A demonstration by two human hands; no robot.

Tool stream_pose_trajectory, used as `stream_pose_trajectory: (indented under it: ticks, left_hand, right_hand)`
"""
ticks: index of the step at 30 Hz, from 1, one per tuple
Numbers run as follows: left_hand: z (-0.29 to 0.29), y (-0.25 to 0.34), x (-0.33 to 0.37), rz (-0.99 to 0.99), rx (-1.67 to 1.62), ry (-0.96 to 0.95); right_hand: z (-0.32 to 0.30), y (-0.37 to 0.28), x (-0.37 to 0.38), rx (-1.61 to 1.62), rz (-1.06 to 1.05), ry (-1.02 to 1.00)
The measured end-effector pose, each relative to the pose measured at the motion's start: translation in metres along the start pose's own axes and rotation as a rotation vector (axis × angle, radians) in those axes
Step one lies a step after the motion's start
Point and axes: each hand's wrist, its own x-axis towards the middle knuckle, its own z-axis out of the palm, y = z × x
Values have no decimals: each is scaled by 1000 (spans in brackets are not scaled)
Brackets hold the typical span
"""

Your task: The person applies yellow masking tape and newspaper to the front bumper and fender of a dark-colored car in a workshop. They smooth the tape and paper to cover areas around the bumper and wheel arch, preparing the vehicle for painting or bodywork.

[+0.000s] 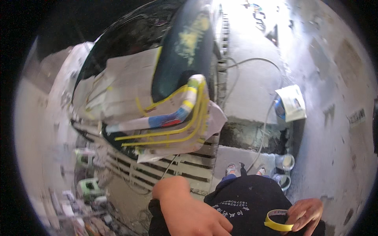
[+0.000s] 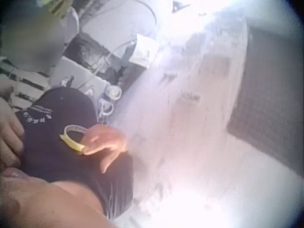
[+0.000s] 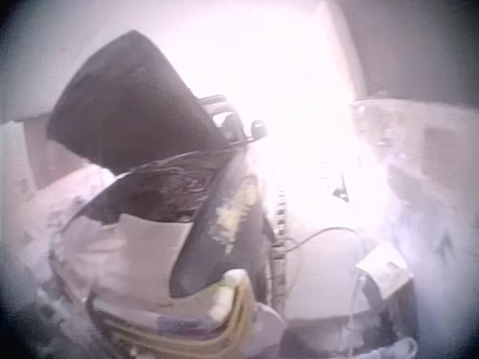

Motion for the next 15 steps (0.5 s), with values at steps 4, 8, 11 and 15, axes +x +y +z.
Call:
stream_pose_trajectory:
  ticks: [4,8,11,15]
  left_hand:
    - [19,-7,11,-49,159,133]
    - [28,-18,45,-143,227,82]
    - [49,-46,68,-147,318,197]
    - [62,-69,106,-251,380,168]
  right_hand:
    - [-33,-2,-4,83,-79,-137]
    - [-64,-16,8,217,-54,-210]
    - [-88,-30,-4,260,-83,-317]
    - [-119,-42,-20,477,-44,-453]
